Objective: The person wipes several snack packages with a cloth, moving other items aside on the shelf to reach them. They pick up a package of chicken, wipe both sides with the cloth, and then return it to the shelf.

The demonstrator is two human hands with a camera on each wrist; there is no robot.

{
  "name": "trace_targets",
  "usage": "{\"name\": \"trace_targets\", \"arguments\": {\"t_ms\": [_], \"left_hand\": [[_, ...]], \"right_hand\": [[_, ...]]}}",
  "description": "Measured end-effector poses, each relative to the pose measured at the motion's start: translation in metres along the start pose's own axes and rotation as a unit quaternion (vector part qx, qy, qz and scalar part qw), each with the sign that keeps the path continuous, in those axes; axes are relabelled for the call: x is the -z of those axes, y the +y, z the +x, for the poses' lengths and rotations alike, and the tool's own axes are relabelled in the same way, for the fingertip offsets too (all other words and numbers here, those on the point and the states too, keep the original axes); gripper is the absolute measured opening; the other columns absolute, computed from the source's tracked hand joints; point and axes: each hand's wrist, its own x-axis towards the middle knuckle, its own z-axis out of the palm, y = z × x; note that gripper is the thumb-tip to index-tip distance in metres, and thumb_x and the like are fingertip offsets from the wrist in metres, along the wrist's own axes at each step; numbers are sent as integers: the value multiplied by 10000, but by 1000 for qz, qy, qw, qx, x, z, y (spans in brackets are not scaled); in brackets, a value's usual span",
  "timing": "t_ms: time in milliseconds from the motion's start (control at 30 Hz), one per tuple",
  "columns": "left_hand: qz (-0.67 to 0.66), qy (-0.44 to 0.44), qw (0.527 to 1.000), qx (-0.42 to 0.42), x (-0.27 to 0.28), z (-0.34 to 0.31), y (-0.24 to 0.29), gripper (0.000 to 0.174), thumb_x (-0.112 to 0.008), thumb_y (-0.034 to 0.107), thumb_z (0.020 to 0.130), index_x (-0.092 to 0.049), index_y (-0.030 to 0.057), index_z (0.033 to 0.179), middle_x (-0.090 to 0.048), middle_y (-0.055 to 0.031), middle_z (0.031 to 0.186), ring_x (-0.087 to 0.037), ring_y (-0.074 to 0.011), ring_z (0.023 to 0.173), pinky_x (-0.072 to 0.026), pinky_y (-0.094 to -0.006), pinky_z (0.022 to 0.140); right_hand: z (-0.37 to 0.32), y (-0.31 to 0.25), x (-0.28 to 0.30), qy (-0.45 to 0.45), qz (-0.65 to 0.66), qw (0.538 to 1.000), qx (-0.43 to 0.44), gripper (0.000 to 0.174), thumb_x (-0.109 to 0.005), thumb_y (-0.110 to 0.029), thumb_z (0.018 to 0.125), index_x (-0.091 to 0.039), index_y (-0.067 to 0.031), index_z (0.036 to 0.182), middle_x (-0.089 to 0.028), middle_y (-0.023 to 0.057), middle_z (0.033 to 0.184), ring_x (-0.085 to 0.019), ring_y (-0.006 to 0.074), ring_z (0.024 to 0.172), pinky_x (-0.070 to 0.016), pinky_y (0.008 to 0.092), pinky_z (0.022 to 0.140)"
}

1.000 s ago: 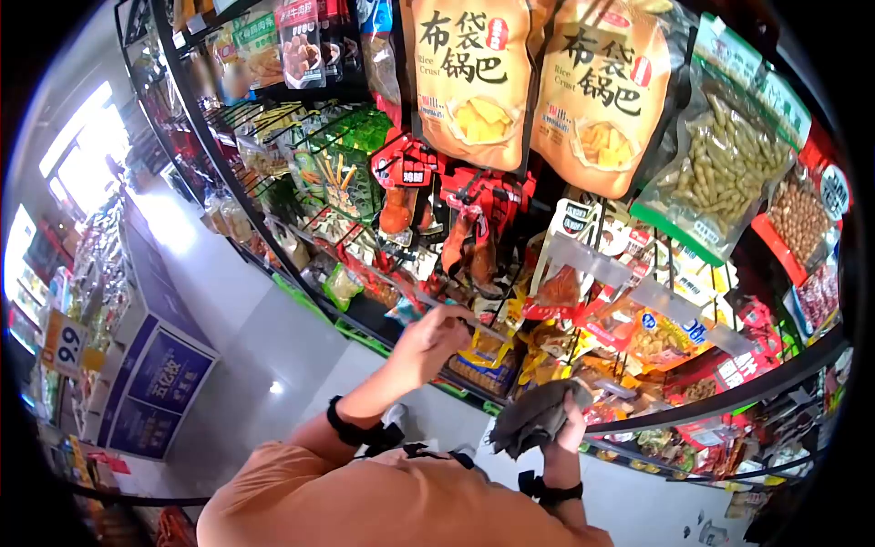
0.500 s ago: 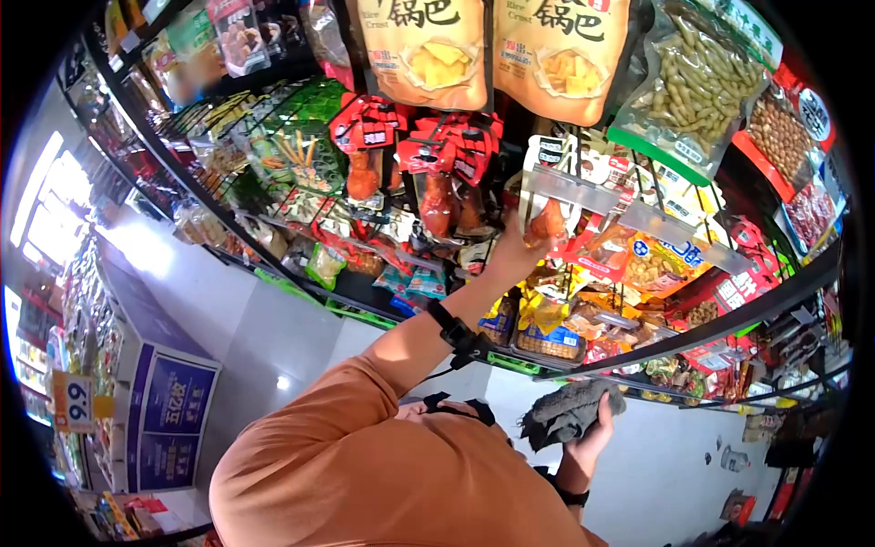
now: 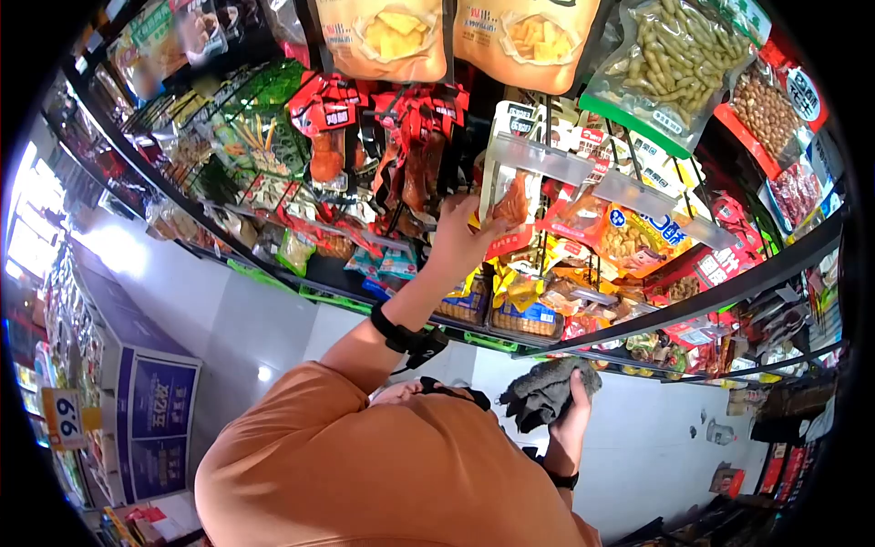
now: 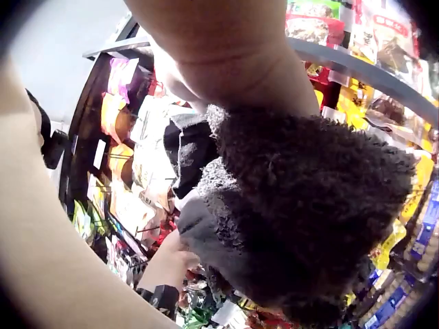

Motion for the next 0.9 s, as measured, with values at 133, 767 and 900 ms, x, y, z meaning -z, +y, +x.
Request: {"name": "trace_targets", "arguments": {"t_ms": [133,767,900], "left_hand": [[-80,-66,990,93,33,0,37,349,-713,191,856,-513,-15,1055,-563,-120,959,-548,-197,906,-443,-328,785],[-631,-192,646,383,90,-73,74,890,-565,-8,668,-232,-17,1493,-362,-195,1496,-395,-324,1368,-336,-435,1123],[-688,-197,608,344,90,-89,52,745,-559,-5,734,-333,-34,1443,-503,-209,1374,-540,-299,1233,-427,-411,1046]], "right_hand": [[7,-16,-11,-58,-39,997,-18,333,-626,-145,919,-540,-6,1209,-637,105,1086,-631,225,962,-512,353,828],[13,-38,-9,-87,-110,989,46,406,-627,-203,932,-506,-26,1276,-603,111,1178,-597,249,1062,-485,398,921],[11,-53,-49,-20,-54,971,232,454,-585,-273,966,-463,-30,1329,-574,121,1256,-577,255,1124,-470,425,974]]}}
